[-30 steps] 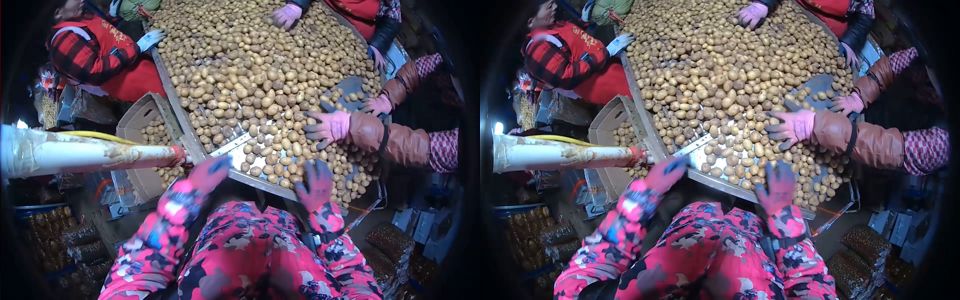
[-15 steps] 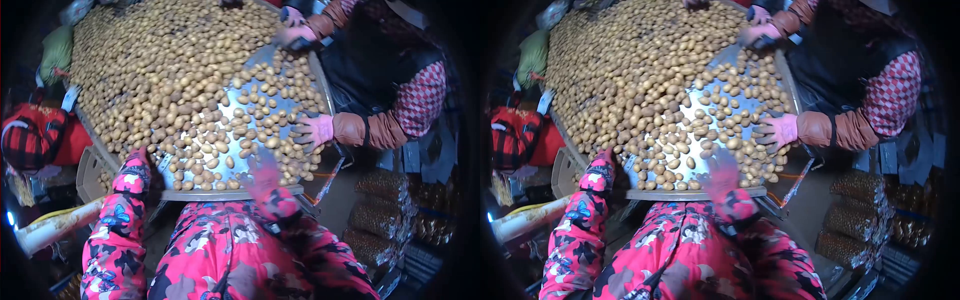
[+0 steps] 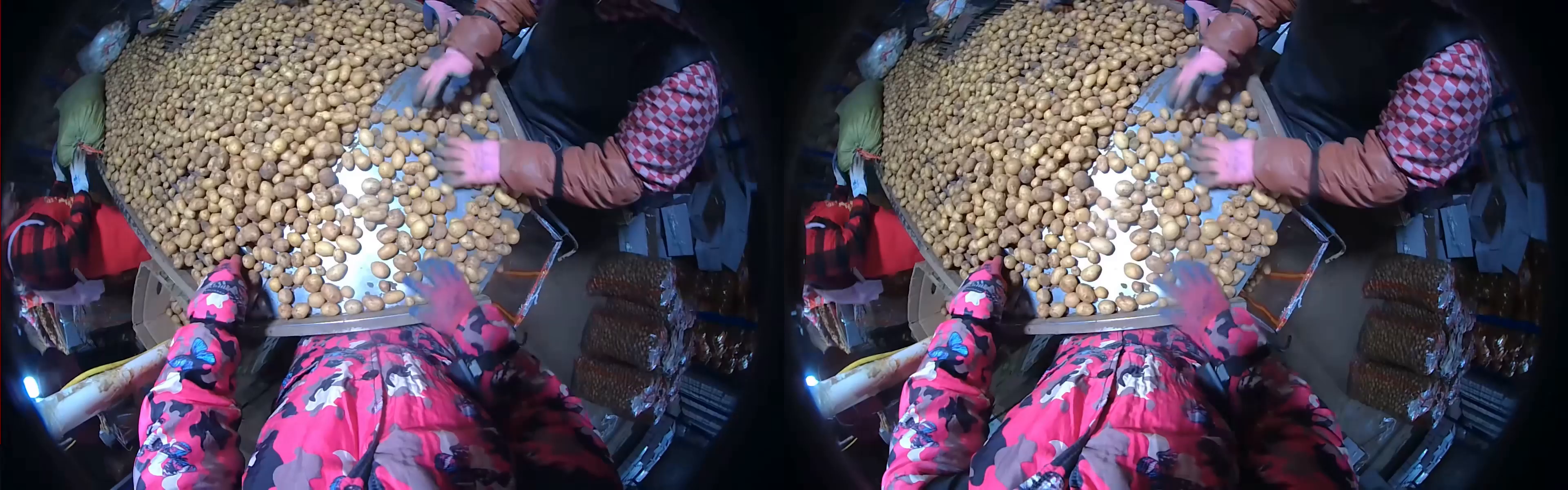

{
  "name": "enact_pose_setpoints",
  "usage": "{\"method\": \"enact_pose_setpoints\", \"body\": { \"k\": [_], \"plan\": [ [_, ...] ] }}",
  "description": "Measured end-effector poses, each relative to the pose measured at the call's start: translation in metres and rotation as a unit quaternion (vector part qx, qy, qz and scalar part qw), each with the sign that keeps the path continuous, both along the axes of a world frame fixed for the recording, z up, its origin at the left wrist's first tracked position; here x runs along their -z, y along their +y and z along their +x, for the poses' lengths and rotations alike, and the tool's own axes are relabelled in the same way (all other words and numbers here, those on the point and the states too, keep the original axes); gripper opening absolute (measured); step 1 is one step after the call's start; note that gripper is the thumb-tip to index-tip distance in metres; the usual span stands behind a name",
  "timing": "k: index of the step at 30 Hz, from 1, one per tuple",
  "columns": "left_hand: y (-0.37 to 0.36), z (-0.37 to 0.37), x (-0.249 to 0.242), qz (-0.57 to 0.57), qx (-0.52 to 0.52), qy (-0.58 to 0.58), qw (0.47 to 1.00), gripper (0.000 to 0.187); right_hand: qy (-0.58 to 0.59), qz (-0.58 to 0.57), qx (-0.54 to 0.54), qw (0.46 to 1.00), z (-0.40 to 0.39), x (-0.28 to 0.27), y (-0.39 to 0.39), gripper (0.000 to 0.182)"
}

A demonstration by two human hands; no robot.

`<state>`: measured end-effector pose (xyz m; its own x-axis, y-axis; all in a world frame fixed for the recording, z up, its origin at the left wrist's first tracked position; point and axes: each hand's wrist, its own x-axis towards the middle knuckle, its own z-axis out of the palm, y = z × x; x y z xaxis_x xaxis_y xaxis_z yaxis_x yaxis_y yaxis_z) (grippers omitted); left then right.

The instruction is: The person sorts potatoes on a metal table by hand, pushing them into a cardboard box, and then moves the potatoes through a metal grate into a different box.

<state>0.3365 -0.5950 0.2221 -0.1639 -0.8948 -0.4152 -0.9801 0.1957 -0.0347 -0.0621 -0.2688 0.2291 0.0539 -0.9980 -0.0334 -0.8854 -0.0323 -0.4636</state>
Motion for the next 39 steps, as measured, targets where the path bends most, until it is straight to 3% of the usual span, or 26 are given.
{"method": "enact_pose_setpoints", "body": {
  "k": [4,7,8,9,10,11,12,14,15,17,18,19,21,23,25,26,27,28,29,30,31,32,36,38,39],
  "plan": [
    [0.008,-0.011,-0.004,0.008,0.005,0.018,1.000,0.051,0.090,-0.004,0.112,0.990,-0.015,0.027,-0.022,0.067],
    [0.030,-0.020,-0.011,0.027,0.002,0.040,0.999,0.050,0.080,-0.043,0.103,0.990,0.016,0.013,-0.040,0.065],
    [0.041,-0.025,-0.014,0.037,-0.003,0.058,0.998,0.050,0.012,-0.072,0.055,0.996,0.029,0.016,-0.045,0.064],
    [0.055,-0.029,-0.020,0.046,-0.023,0.096,0.994,0.050,0.036,-0.053,0.023,0.998,0.027,0.020,-0.053,0.064],
    [0.072,-0.028,-0.010,0.021,-0.063,0.224,0.972,0.048,0.057,-0.038,-0.014,0.998,0.018,0.027,-0.063,0.064],
    [0.097,-0.043,-0.037,0.023,-0.100,0.259,0.960,0.049,0.077,-0.025,-0.054,0.995,0.012,0.035,-0.077,0.064],
    [0.114,-0.044,-0.042,0.067,-0.097,0.325,0.938,0.053,0.164,-0.031,-0.035,0.985,0.007,0.043,-0.092,0.063],
    [0.146,-0.035,-0.048,0.169,-0.093,0.447,0.874,0.054,0.181,-0.001,0.117,0.977,0.007,0.023,-0.130,0.064],
    [0.160,-0.030,-0.057,0.228,-0.091,0.499,0.831,0.052,0.167,-0.054,0.116,0.978,0.018,0.021,-0.147,0.063],
    [0.176,-0.020,-0.110,0.364,-0.212,0.528,0.738,0.045,0.140,-0.157,0.119,0.970,0.049,0.009,-0.174,0.063],
    [0.189,0.001,-0.093,0.390,-0.215,0.584,0.679,0.041,0.092,-0.158,0.079,0.980,0.078,0.001,-0.178,0.063],
    [0.200,0.023,-0.079,0.359,-0.169,0.606,0.690,0.039,0.047,-0.156,0.002,0.987,0.105,-0.004,-0.180,0.064],
    [0.222,0.076,-0.077,0.375,-0.277,0.640,0.611,0.035,0.046,-0.149,-0.119,0.981,0.145,-0.002,-0.166,0.063],
    [0.245,0.139,-0.064,0.331,-0.334,0.655,0.592,0.031,-0.005,-0.111,-0.135,0.985,0.153,-0.002,-0.146,0.062],
    [0.280,0.217,-0.025,0.160,-0.459,0.705,0.516,0.029,-0.023,-0.069,-0.139,0.988,0.141,-0.004,-0.120,0.061],
    [0.291,0.270,0.011,-0.035,-0.277,0.563,0.777,0.022,-0.005,-0.065,-0.132,0.989,0.130,-0.002,-0.104,0.062],
    [0.303,0.322,0.047,-0.289,-0.172,0.249,0.908,0.019,0.014,-0.064,-0.122,0.990,0.119,-0.001,-0.091,0.062],
    [0.301,0.368,0.044,-0.182,-0.098,-0.071,0.976,0.021,0.019,-0.063,-0.115,0.991,0.108,0.001,-0.080,0.061],
    [0.298,0.400,0.045,-0.148,-0.225,-0.058,0.961,0.023,0.023,-0.062,-0.106,0.992,0.097,0.002,-0.069,0.060],
    [0.298,0.417,0.037,-0.150,-0.373,0.027,0.915,0.025,0.031,-0.058,-0.092,0.994,0.086,0.001,-0.059,0.059],
    [0.296,0.433,0.033,-0.160,-0.446,0.080,0.877,0.027,0.012,-0.052,-0.095,0.994,0.083,-0.004,-0.053,0.057],
    [0.289,0.438,0.036,-0.160,-0.470,0.108,0.861,0.029,-0.001,-0.045,-0.087,0.995,0.085,-0.011,-0.050,0.055],
    [0.267,0.409,0.028,-0.132,-0.410,0.128,0.893,0.040,-0.010,0.012,-0.099,0.995,0.084,-0.038,-0.018,0.048],
    [0.257,0.362,0.006,-0.084,-0.396,0.239,0.883,0.046,-0.029,0.070,-0.081,0.994,0.074,-0.042,0.007,0.045],
    [0.250,0.327,-0.009,-0.029,-0.412,0.342,0.844,0.049,-0.040,0.096,-0.074,0.992,0.067,-0.044,0.020,0.044]
  ]
}}
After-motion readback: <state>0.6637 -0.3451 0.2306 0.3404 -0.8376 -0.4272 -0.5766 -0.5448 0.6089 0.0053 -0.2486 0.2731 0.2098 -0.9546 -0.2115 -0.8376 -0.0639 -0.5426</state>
